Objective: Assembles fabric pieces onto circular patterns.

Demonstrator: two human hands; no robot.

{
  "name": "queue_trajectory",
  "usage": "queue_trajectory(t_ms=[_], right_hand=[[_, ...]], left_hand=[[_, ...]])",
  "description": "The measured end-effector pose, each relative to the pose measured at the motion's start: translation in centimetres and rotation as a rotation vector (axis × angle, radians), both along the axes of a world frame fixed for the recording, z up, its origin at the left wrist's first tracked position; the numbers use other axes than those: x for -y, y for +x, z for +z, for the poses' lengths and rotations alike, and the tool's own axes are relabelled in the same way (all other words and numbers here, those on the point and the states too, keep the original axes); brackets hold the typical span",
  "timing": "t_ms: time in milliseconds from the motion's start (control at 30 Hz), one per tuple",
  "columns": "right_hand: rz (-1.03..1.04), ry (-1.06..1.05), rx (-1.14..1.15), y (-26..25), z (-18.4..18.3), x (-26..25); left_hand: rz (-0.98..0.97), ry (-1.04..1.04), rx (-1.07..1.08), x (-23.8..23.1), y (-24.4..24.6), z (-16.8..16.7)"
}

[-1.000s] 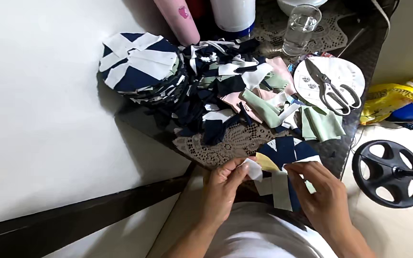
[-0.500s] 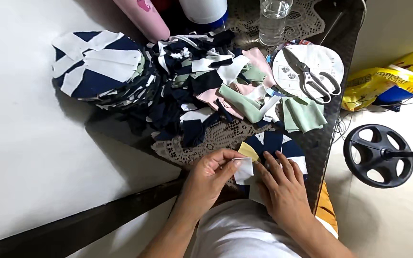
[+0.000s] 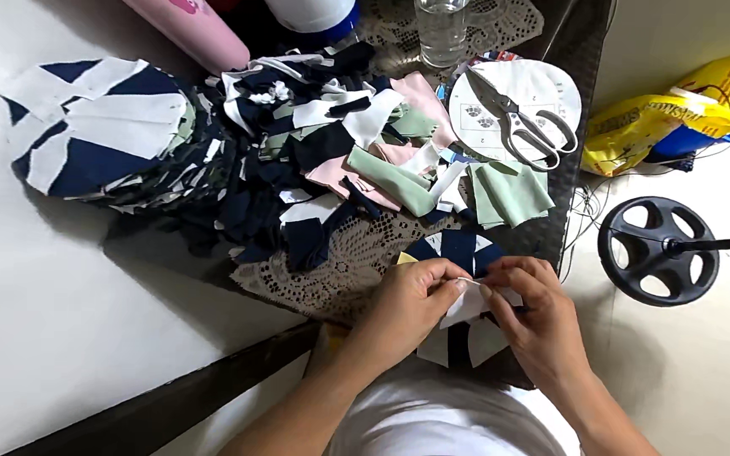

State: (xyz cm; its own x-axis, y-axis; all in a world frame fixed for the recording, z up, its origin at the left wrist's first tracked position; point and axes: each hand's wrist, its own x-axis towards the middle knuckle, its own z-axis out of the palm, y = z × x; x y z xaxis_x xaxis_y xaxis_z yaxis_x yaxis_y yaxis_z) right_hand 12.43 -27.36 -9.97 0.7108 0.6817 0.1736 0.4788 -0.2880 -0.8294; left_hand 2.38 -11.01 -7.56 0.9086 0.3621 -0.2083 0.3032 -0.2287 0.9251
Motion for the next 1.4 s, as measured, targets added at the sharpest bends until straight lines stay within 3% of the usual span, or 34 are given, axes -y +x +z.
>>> queue_trajectory(t_ms=[167,367,800,900,1133,1267,1400], right_hand=[[-0.076,-0.156,0.227,1.5,-0.8,-1.2],[-0.108,-0.220,0.364,2.6,-1.8,-1.9],[-0.040,-0.168,0.207,3.5,-1.5,-2.1],[-0.010,-0.084,0.129,3.5,-1.1,-1.7],[0.258,0.216,-0.029,3.4,1.5,-0.2],[0.379,0.291,-0.081,3.3,2.3,0.3],[0.464,0.373,-0.172,3.0,2.5,0.9]], left_hand=[[0.027,0.308,-0.048,-0.2,2.3,-1.0],[0.035,0.624,0.057,-0.2,3.8,-2.5],[-0.008,0.600,0.063,-0.7,4.1,-2.3],[-0.001,0.429,0.088,-0.8,3.7,-1.7],[-0.019,-0.463,0.137,-1.2,2.5,0.2],[-0.227,-0.834,0.096,-1.7,2.4,0.5],[-0.480,-1.052,0.127,-1.8,2.2,-0.4]])
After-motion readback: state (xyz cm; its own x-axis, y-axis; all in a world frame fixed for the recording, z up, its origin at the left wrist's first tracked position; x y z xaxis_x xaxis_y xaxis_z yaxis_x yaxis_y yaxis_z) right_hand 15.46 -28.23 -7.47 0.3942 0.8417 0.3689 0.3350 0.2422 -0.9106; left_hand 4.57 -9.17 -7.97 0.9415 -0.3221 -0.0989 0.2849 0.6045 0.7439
